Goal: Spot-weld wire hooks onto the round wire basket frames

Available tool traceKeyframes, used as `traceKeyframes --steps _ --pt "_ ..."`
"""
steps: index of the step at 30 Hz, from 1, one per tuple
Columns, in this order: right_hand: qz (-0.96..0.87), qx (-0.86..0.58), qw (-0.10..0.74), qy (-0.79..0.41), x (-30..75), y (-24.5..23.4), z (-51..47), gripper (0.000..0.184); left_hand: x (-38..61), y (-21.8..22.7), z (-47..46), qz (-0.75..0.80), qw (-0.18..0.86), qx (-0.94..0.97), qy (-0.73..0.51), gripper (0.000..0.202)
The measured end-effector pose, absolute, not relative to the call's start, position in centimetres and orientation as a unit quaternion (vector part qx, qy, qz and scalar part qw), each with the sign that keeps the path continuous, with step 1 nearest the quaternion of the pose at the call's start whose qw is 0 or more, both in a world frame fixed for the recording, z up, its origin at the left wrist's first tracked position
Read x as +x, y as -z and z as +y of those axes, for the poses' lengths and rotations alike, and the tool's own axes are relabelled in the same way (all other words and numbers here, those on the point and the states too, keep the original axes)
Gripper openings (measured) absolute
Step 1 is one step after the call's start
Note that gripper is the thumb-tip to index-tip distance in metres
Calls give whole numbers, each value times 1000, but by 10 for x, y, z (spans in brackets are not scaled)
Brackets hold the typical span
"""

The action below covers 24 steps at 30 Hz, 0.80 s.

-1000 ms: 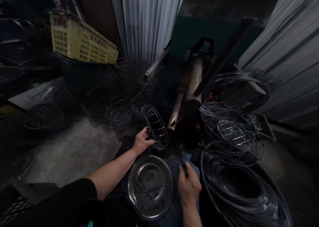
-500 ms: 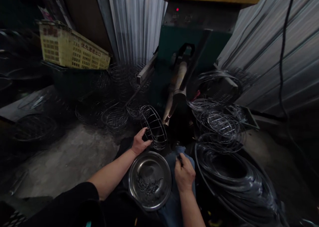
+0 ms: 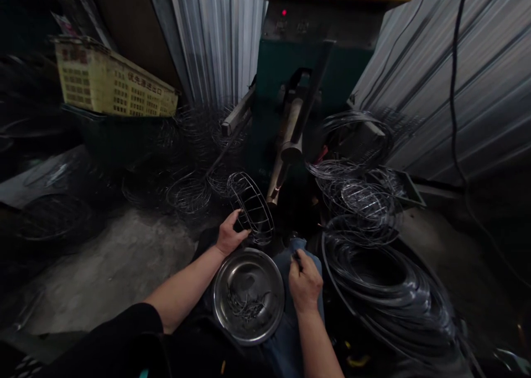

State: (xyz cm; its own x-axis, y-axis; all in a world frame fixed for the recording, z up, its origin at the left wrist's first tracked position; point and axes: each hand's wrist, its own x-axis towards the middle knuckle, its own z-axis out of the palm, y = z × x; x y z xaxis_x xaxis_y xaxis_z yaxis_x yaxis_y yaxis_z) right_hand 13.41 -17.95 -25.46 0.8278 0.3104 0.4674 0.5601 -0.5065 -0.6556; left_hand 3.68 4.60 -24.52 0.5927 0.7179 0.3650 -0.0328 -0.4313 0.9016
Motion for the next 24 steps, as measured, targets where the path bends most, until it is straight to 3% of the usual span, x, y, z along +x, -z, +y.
traceKeyframes --steps 7,18,21,24 --pt "-261 -852 431 143 136 259 -182 50 37 253 45 169 480 768 -390 57" --pt "-166 -846 499 90 139 259 -186 55 35 258 45 82 353 832 -419 54" --pt "-145 -837 519 93 135 243 -191 52 35 254 45 72 320 846 -420 52" --pt "-215 -828 483 185 117 208 -187 39 34 245 47 71 301 863 -400 44"
